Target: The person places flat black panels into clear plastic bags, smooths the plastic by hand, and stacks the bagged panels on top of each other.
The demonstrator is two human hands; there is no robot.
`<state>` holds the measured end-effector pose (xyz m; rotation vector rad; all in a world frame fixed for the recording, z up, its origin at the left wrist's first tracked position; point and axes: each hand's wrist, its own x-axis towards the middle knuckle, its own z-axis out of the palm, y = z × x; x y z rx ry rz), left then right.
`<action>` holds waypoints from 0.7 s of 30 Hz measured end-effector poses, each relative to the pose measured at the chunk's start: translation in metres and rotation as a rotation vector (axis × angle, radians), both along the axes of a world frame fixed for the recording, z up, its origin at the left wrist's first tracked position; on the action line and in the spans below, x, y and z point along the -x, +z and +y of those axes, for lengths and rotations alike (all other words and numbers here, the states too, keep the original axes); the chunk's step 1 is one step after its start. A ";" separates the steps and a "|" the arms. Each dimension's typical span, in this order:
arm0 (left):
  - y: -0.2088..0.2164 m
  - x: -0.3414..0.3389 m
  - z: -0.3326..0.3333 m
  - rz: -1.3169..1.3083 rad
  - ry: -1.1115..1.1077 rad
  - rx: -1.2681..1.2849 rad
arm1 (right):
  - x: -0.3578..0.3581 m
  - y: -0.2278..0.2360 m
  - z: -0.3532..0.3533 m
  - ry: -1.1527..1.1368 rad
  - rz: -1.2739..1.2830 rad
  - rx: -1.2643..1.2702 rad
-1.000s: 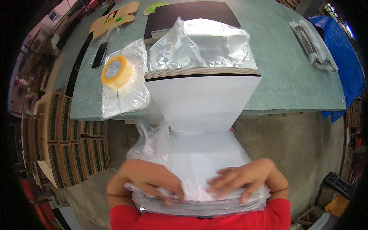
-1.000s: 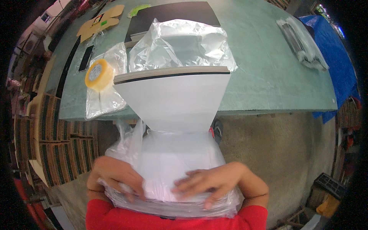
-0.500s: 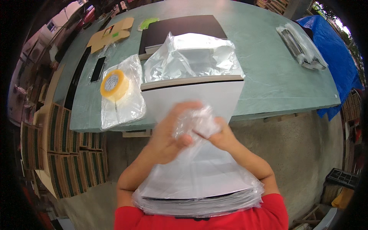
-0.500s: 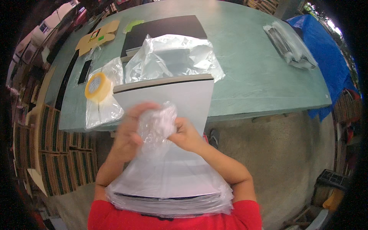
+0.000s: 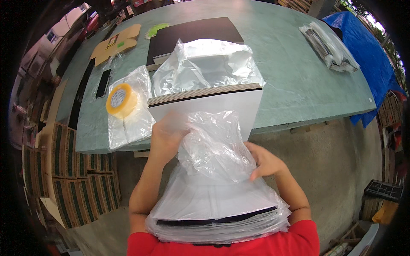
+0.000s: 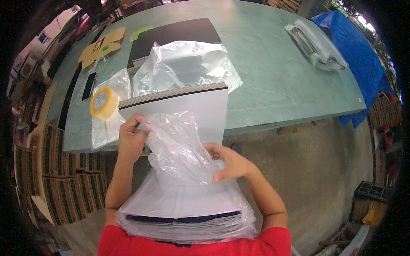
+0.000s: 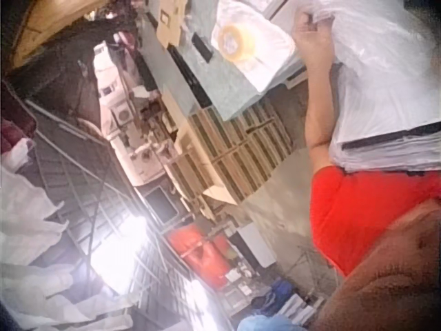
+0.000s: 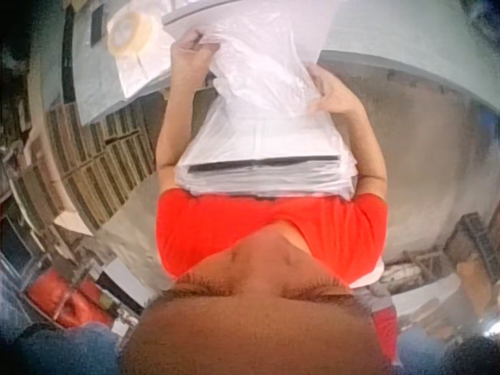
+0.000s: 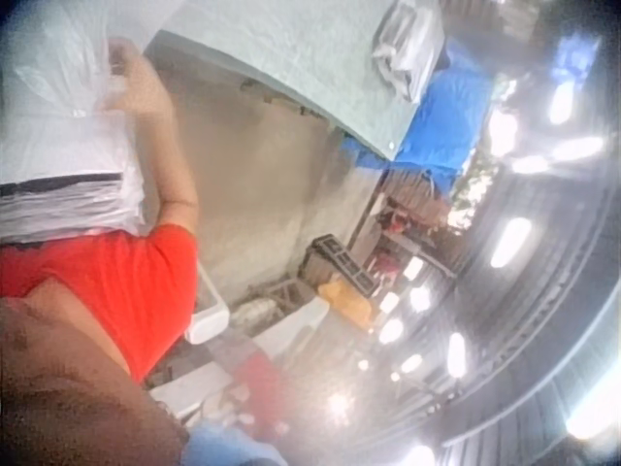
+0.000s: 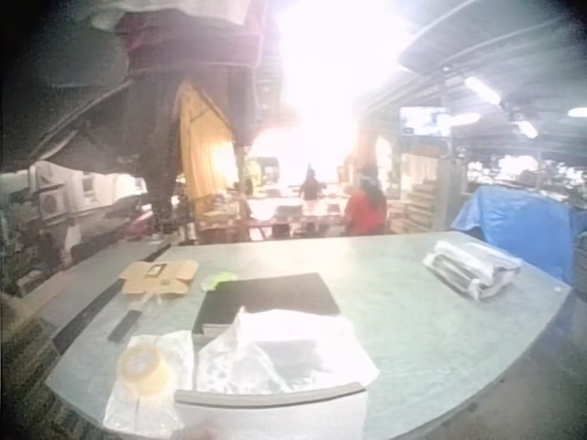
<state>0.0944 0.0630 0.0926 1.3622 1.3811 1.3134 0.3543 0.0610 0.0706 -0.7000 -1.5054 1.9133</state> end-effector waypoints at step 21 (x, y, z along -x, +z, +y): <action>-0.056 0.051 -0.048 0.525 0.063 0.120 | -0.025 0.002 0.021 -0.359 0.228 0.397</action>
